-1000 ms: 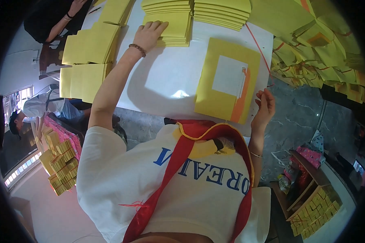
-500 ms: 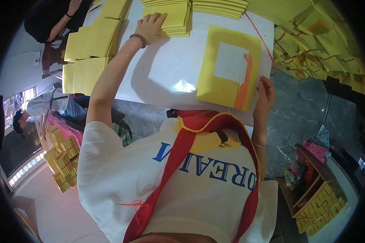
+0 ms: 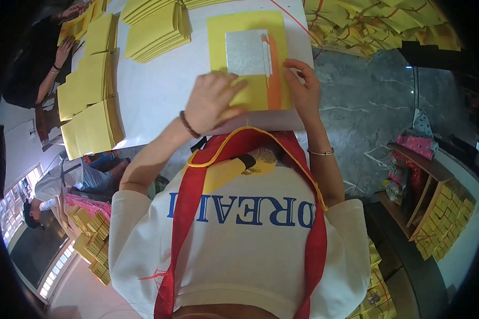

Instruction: Folding yellow paper sheets with a silver foil center at a workspace.

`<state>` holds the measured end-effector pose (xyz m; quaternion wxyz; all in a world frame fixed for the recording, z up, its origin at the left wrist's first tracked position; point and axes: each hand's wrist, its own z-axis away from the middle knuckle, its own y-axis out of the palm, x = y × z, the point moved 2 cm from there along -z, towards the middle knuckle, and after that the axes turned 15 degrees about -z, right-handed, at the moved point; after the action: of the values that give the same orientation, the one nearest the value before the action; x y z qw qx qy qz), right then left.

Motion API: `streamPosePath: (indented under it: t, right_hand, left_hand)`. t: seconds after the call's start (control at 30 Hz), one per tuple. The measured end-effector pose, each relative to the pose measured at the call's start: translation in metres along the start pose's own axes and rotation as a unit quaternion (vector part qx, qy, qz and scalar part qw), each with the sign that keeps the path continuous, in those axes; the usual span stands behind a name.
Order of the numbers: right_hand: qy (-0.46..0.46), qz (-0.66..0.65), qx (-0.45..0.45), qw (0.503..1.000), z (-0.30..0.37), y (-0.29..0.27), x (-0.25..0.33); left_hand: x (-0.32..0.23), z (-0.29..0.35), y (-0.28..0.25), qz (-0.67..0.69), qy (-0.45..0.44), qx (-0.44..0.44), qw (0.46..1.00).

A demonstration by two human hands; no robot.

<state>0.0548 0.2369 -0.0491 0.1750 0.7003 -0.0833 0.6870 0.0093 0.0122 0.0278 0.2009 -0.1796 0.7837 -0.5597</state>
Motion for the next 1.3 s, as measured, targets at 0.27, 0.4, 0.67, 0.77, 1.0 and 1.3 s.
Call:
streamPosePath:
  t: [0.27,0.4,0.67,0.77,1.0,1.3]
  right_hand:
    - [0.061,-0.056,0.034,0.996,-0.004,0.003,0.000]
    - [0.079,-0.162,0.031,0.983,-0.003,0.005,0.003]
    - [0.073,-0.182,0.010,0.981,-0.003,0.007,-0.004]
    - [0.067,-0.177,0.000,0.982,-0.003,0.007,-0.007]
    - [0.064,-0.150,-0.013,0.987,-0.003,0.008,-0.007]
    - [0.076,-0.151,-0.007,0.986,-0.005,0.008,-0.002]
  left_hand:
    - [-0.003,-0.001,0.014,0.018,0.041,0.008,0.999]
    - [0.002,-0.005,0.013,0.117,0.040,-0.003,0.992]
    - [0.000,-0.009,0.016,0.165,-0.024,0.014,0.986]
    - [0.001,-0.010,0.017,0.196,-0.045,0.031,0.979]
    - [0.009,-0.013,0.023,0.270,-0.098,0.086,0.954]
    - [0.017,-0.016,0.027,0.333,-0.169,0.150,0.915]
